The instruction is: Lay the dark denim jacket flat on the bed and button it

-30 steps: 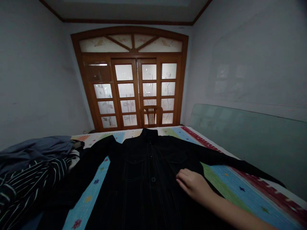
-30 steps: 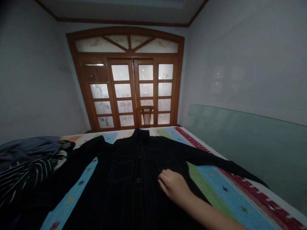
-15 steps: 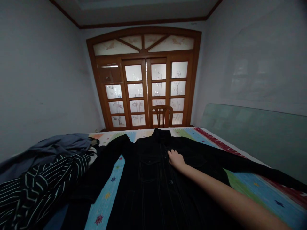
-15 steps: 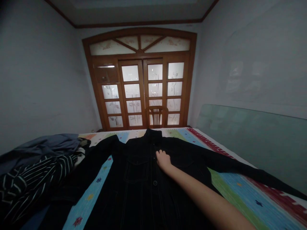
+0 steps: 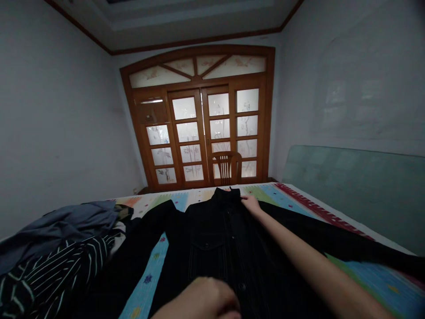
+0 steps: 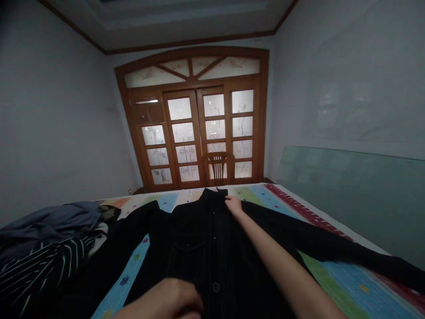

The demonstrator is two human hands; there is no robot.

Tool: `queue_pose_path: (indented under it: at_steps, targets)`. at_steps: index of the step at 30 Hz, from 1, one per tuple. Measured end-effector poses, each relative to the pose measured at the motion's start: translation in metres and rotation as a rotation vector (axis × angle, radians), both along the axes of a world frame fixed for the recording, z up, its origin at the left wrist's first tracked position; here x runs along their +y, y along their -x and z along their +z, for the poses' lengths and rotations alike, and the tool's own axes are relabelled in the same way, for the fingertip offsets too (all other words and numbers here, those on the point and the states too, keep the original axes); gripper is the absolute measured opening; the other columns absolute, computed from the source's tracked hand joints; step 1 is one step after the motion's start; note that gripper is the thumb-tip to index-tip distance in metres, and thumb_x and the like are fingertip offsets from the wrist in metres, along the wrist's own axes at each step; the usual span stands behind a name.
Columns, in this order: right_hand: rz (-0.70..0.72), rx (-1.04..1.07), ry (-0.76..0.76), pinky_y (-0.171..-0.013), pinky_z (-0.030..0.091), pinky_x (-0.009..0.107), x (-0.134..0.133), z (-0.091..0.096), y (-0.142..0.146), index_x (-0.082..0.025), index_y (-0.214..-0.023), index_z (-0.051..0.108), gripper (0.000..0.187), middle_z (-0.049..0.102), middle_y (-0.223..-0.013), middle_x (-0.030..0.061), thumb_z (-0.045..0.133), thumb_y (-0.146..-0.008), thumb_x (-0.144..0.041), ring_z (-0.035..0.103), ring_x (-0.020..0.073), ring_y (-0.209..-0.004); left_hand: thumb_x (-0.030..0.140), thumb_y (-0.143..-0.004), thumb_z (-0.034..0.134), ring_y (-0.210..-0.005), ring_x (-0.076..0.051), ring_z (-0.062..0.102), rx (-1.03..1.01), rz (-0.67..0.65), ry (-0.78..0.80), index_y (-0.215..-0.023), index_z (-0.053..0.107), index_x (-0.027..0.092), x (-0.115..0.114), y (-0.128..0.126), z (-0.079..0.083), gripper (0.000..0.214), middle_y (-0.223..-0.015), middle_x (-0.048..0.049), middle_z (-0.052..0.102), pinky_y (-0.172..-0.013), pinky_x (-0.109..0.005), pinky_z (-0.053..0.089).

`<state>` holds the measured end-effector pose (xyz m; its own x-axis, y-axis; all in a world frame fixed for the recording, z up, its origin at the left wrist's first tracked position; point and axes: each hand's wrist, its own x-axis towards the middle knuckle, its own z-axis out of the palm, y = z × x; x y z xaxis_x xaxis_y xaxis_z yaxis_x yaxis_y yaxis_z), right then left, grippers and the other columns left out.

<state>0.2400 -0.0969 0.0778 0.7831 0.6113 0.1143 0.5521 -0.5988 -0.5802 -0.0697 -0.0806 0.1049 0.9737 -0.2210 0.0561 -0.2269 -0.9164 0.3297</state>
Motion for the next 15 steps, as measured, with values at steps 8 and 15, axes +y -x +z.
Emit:
queue_pose_path:
  at_steps: [8,15]
  targets:
    - [0.227,0.228,-0.034,-0.05,0.045,0.018,-0.006,-0.041,0.017,-0.014,-0.081,0.065,0.029,0.063,-0.064,-0.0006,0.041,-0.071,-0.002,0.057,0.0088,-0.052,0.019,-0.077,0.037,-0.084,-0.016,0.058,-0.011,0.679,0.114,-0.085,0.062,0.018,0.068,-0.163,-0.027,0.026,-0.091,-0.0042,0.065,-0.069,-0.023,0.041]
    - [0.261,0.055,0.042,-0.065,0.047,0.026,0.01,-0.032,0.001,-0.015,-0.079,0.065,0.025,0.065,-0.078,0.0044,0.042,-0.072,-0.008,0.06,0.0155,-0.074,0.022,-0.08,0.036,-0.091,-0.018,0.057,-0.053,0.922,0.167,-0.092,0.06,0.018,0.092,-0.213,-0.07,0.027,-0.1,-0.0076,0.062,-0.069,-0.025,0.041]
